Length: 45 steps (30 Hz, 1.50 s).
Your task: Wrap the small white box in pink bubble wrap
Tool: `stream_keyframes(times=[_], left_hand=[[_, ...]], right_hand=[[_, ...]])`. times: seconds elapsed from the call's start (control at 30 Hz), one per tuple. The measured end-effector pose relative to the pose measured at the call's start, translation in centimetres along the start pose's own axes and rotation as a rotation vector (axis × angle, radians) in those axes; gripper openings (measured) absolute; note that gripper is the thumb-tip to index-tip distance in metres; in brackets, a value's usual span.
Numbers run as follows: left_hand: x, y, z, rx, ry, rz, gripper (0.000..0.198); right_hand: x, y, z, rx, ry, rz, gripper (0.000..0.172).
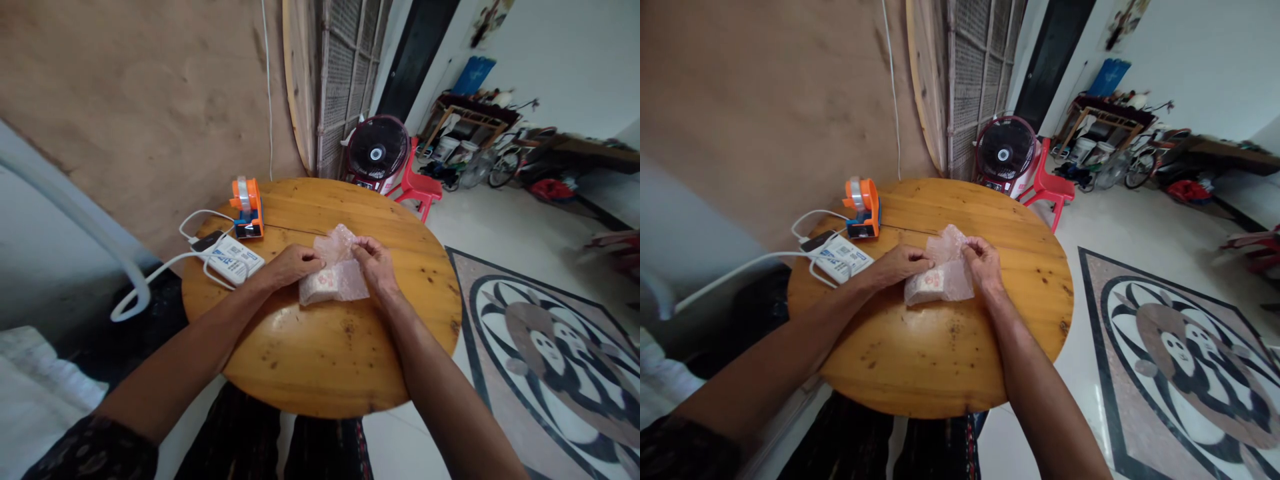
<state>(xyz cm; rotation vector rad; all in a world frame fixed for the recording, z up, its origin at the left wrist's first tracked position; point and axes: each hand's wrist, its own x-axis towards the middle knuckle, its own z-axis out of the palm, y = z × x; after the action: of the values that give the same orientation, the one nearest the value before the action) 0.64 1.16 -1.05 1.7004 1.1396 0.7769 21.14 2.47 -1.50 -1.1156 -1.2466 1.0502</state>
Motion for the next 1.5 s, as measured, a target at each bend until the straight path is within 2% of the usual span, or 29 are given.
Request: stream_keyframes(times=[0.13,0.27,0.33,0.4,0.5,0.57,0.63,0.7,0.8,0.87,0.93,1.03,1.1,1.23,1.37,1.5], left_hand=[[0.0,0.1,-0.2,0.032,0.034,0.038,0.028],[0.4,-0.2,0.0,0.011,0.199,0.067,0.025],[0.6,-0.4,0.1,-0.089,0.297,0.049,0.023],[0.9,-0.7,0.1,-0.281,0.376,-0.004,0.021],[1.3,-1.2,0.0,-0.532,0.423,-0.094,0.019],[1.4,-1.3,0.0,-0.535,0.458,-0.098,0.018],[1.3,-1.2,0.1,-0.453,0.504,-0.039,0.02],[0.9,-0.7,0.2,-0.379,0.476,0.03,0.026],[0.3,0.3,0.2,-0.283,0.343,0.09,0.033],[0.0,0.7,0.2,-0.186,0.295,0.121,0.035],[0.0,0.8,0.2,-0.096,0.291,0.128,0.036],[0.2,0.4,0.2,-0.047,0.365,0.084,0.022],[0.4,0.0,0.3,-0.111,0.43,0.051,0.025],[0.8,-0.6,0.2,-0.396,0.516,-0.032,0.028],[1.2,-1.0,0.0,-0.58,0.528,-0.084,0.026],[1.4,-1.1,-0.1,-0.65,0.539,-0.118,0.025]], right_hand=[[0.4,0.2,-0.3,0.109,0.077,0.124,0.017],[1.0,0.5,-1.2,0.19,0.115,0.202,0.018],[1.3,0.7,-1.6,0.189,0.107,0.209,0.018],[1.5,1.0,-1.8,0.205,0.102,0.214,0.018],[1.7,1.2,-2.0,0.284,0.111,0.228,0.019],[1.8,1.2,-2.1,0.33,0.114,0.25,0.018],[1.7,1.1,-2.1,0.35,0.106,0.279,0.016],[1.7,1.0,-2.1,0.348,0.088,0.297,0.015],[1.6,0.7,-2.0,0.315,0.053,0.301,0.016],[1.4,0.4,-1.9,0.302,0.046,0.296,0.017],[1.3,0.2,-1.9,0.299,0.054,0.282,0.018],[1.2,0.0,-2.0,0.273,0.069,0.255,0.019],[1.3,0.1,-2.1,0.27,0.087,0.243,0.018],[1.6,0.7,-2.5,0.311,0.133,0.231,0.015],[1.8,1.2,-2.6,0.287,0.176,0.181,0.016],[2.0,1.6,-2.7,0.24,0.231,0.105,0.022]])
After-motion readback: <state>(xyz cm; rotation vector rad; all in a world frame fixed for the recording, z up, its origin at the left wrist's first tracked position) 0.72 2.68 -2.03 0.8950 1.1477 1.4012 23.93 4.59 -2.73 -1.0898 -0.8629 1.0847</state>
